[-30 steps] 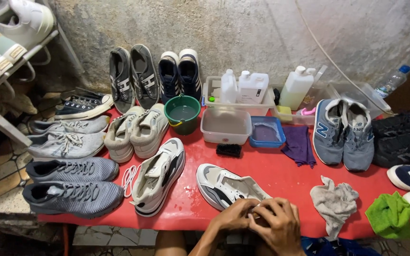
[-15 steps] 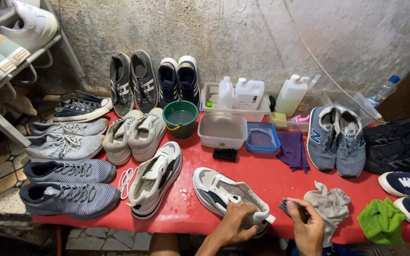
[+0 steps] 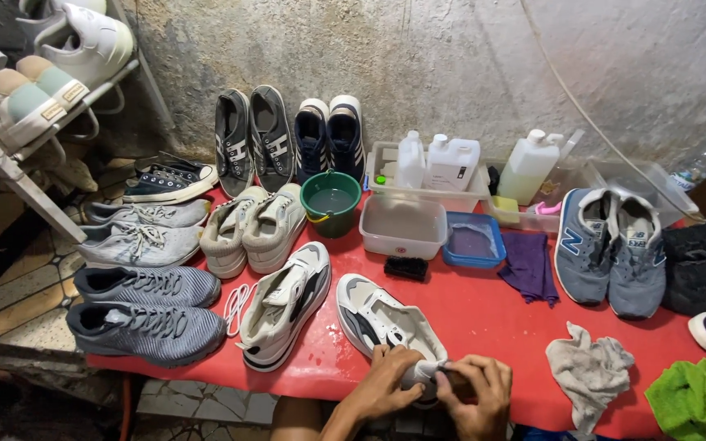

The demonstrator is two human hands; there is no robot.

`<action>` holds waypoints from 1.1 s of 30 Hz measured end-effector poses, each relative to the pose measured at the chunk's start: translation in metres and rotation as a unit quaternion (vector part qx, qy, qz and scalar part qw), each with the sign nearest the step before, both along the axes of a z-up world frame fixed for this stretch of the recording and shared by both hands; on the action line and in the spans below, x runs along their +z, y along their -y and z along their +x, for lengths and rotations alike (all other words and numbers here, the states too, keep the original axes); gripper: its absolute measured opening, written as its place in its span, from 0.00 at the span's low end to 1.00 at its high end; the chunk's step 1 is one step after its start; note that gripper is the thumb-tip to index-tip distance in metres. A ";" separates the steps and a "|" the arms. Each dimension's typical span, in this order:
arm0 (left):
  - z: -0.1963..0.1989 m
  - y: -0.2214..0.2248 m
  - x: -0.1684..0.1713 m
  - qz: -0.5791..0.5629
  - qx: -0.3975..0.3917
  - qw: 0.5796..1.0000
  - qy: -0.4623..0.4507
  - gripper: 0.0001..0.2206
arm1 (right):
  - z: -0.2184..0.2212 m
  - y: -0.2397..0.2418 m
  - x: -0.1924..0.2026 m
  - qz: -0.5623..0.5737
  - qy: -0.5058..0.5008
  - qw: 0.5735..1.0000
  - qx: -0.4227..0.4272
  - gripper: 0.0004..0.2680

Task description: Cleaning a white sneaker by scrubbing the midsole with a brush and wiping it with a cloth.

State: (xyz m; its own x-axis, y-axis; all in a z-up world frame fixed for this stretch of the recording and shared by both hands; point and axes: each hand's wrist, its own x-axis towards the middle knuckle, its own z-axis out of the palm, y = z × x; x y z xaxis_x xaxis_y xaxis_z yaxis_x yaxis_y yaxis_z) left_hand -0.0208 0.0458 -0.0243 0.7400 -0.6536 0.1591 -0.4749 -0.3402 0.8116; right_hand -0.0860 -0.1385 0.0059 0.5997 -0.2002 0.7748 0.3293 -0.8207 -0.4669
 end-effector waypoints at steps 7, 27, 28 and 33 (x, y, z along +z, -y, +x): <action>0.000 -0.003 0.013 0.005 -0.019 1.000 -0.020 0.17 | 0.010 0.005 -0.005 0.005 -0.001 1.000 -0.009 0.08; -0.004 0.000 0.017 0.001 -0.004 0.996 -0.089 0.17 | 0.026 0.003 -0.001 0.076 -0.041 0.996 0.024 0.04; -0.010 0.000 0.011 0.001 -0.005 0.996 -0.093 0.17 | 0.016 -0.005 0.002 0.076 -0.045 0.996 0.023 0.04; -0.012 -0.003 0.023 -0.014 0.005 0.996 -0.089 0.15 | 0.019 -0.014 0.017 0.043 0.005 0.989 0.141 0.05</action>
State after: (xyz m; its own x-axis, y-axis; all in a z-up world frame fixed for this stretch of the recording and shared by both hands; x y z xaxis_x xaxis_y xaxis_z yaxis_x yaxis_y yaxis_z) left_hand -0.0325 0.0486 -0.0013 0.7650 -0.6425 0.0431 -0.3195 -0.3205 0.8917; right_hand -0.0668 -0.1246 0.0225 0.6339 -0.0918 0.7680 0.5443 -0.6524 -0.5273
